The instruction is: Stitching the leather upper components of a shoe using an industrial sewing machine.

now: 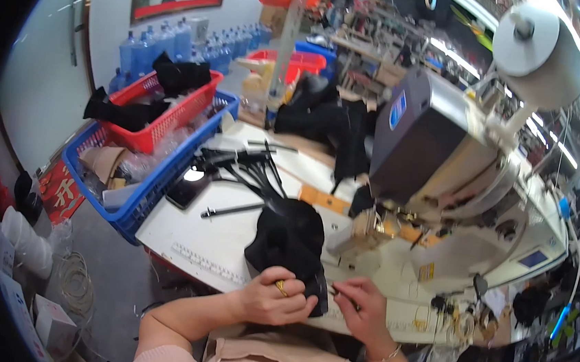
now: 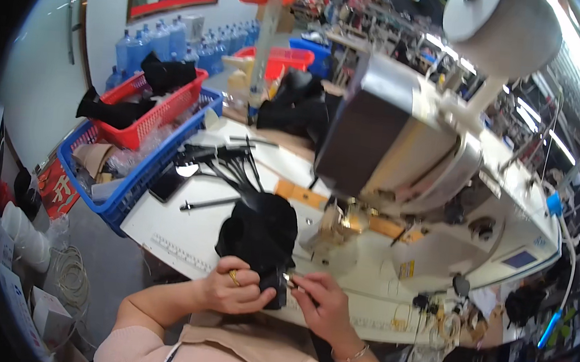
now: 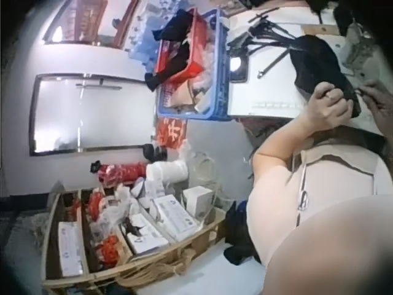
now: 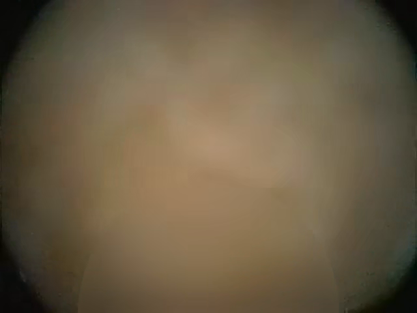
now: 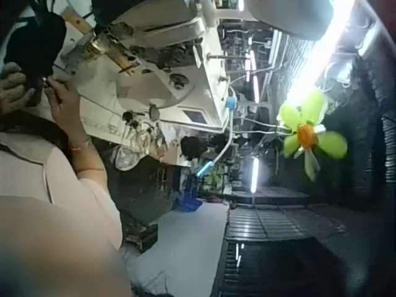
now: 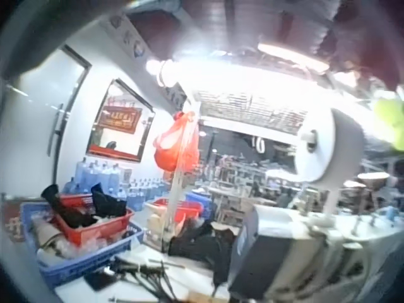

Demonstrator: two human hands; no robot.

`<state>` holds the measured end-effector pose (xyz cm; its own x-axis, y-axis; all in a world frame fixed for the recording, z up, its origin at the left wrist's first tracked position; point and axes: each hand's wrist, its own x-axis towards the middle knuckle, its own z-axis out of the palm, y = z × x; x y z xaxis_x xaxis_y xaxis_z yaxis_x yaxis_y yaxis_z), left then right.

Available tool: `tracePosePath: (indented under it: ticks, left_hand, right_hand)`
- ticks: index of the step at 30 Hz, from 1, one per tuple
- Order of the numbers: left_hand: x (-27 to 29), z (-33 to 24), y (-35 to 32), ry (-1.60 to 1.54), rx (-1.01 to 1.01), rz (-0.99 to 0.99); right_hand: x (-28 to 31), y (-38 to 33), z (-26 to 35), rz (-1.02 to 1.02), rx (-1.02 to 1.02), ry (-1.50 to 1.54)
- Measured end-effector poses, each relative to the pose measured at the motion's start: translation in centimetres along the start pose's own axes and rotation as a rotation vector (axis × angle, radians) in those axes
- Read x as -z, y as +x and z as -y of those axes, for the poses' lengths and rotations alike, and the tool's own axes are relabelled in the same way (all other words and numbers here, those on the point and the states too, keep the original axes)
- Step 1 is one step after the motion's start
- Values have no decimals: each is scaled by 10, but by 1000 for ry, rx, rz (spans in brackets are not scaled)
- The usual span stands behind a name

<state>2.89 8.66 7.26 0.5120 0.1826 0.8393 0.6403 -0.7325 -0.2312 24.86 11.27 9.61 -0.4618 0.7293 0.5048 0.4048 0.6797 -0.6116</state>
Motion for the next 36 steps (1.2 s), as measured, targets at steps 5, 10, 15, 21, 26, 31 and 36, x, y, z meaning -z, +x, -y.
tracePosePath:
  ticks: [5,10,15,21,26,31,36]
  left_hand:
    - [-6,-3,-8,24,-23,-31]
    - [-6,-5,-10,35,-11,-7]
    - [-6,-6,-10,53,-10,11]
    - [-8,-9,-13,59,-9,3]
    - [-6,-8,-13,51,0,16]
    - [-2,-9,-12,35,-10,23]
    - [30,-1,-13,-454,129,-67]
  right_hand:
    - [11,0,3,97,-39,-29]
    - [12,3,12,132,5,-160]
    - [14,8,18,114,25,-228]
    - [7,17,13,173,46,-199]
    - [6,17,11,186,-20,-186]
    - [-4,11,-3,53,-67,4]
    - [-19,-1,-12,32,-360,487]
